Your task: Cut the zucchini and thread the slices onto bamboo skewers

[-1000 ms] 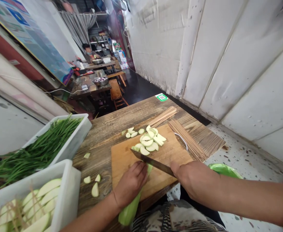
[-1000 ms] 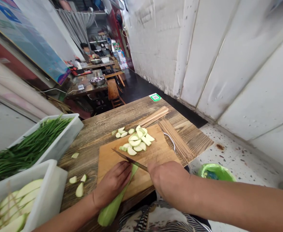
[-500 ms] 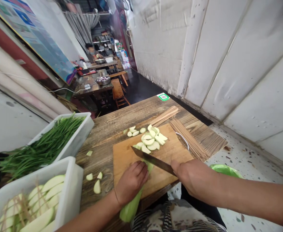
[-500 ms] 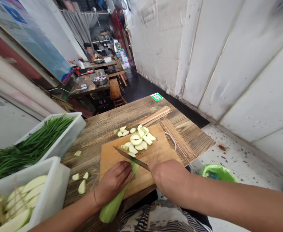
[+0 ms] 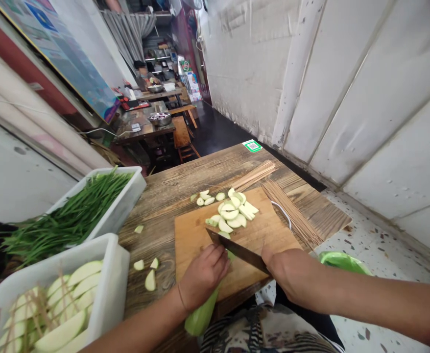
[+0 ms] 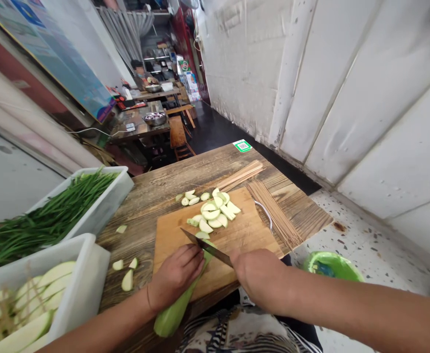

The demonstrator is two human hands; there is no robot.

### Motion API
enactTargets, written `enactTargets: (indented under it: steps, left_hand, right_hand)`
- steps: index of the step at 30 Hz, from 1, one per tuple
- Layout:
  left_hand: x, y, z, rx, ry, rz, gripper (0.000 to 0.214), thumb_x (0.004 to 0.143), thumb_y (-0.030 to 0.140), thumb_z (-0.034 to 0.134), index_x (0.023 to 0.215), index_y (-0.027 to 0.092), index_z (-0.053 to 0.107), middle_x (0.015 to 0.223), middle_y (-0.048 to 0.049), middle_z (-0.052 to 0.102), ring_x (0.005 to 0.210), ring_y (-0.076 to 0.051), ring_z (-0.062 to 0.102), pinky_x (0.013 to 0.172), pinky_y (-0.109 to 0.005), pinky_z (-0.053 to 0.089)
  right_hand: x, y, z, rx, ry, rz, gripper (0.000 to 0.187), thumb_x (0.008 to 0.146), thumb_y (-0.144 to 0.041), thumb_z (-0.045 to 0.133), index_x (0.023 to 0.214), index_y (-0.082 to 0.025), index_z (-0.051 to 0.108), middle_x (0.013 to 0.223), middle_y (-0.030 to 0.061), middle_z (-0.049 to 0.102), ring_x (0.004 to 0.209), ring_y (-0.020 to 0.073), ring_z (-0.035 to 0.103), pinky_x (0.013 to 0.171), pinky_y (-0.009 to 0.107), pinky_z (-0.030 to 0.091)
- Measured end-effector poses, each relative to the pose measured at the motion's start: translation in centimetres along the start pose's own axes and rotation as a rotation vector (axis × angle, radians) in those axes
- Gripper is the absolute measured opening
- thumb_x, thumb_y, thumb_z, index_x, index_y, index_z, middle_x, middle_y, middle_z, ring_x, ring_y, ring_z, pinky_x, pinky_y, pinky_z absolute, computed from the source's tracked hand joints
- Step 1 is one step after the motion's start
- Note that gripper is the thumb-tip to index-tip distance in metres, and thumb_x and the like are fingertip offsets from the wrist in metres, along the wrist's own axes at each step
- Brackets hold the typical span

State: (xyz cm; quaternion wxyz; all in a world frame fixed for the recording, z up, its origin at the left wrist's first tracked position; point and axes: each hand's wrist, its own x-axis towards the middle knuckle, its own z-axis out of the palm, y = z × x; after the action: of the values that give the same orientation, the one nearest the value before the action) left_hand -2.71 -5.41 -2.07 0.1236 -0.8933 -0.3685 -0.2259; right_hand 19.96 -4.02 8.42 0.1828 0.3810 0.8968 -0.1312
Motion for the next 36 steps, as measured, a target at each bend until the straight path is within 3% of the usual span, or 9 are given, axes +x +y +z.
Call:
enactTargets:
  steps: [7,12,16,22,30,36]
  left_hand:
    - [-0.6,-0.1,-1.1,0.021,-0.088,0.042,0.021,0.087,0.015,0.042,0.096,0.012,0.06,0.094,-0.0099,0.063,0.09,-0.019,0.057,0.078,-0.034,0.053]
    - [-1.2,-0.2,-0.6,0.058,-0.017,0.078,0.019,0.087,0.015,0.042,0.096,0.011,0.058,0.091,-0.01,0.064,0.089,-0.02,0.057,0.074,-0.034,0.053]
    - [-1.1,-0.1,-0.3,0.093,0.05,0.083,0.017,0.087,0.016,0.043,0.092,0.011,0.058,0.087,-0.0096,0.064,0.086,-0.02,0.058,0.071,-0.033,0.054]
    - [-1.3,-0.1,-0.2,0.08,0.019,0.076,0.017,0.086,0.015,0.045,0.093,0.01,0.059,0.089,-0.0105,0.064,0.085,-0.02,0.057,0.07,-0.032,0.054]
    - [-1.3,0.0,-1.0,0.007,-0.068,0.046,0.021,0.088,0.015,0.041,0.096,0.01,0.06,0.092,-0.0117,0.063,0.09,-0.019,0.057,0.079,-0.034,0.053]
    - [-2.8,0.4,-1.9,-0.017,-0.143,0.095,0.026,0.087,0.012,0.039,0.105,0.009,0.057,0.101,-0.0139,0.062,0.097,-0.022,0.055,0.082,-0.037,0.052]
  right_hand:
    - [-0.9,0.7,-0.5,0.058,0.065,-0.011,0.027,0.068,-0.006,0.053,0.094,-0.013,0.054,0.069,0.0091,0.072,0.063,0.0254,0.069,0.044,0.025,0.035]
    - [-1.6,-0.5,-1.9,-0.022,0.04,0.034,0.034,0.061,-0.001,0.053,0.094,-0.011,0.054,0.062,0.008,0.07,0.056,0.028,0.068,0.04,0.026,0.028]
    - [-1.5,-0.9,-2.1,-0.003,0.016,0.016,0.038,0.061,0.001,0.052,0.096,-0.011,0.055,0.068,0.0082,0.072,0.059,0.0291,0.069,0.041,0.027,0.03]
    - [-1.2,-0.5,-1.7,0.025,-0.007,0.006,0.037,0.062,0.001,0.053,0.096,-0.012,0.056,0.071,0.0095,0.073,0.063,0.0295,0.07,0.043,0.027,0.035]
    - [0.1,0.2,0.9,0.056,-0.022,-0.027,0.038,0.064,-0.002,0.055,0.102,-0.007,0.055,0.076,0.0129,0.073,0.07,0.0298,0.07,0.05,0.028,0.044]
    - [-0.6,-0.2,-0.2,0.011,0.034,0.0,0.033,0.064,-0.002,0.055,0.096,-0.011,0.057,0.069,0.0096,0.072,0.063,0.0271,0.069,0.044,0.026,0.038]
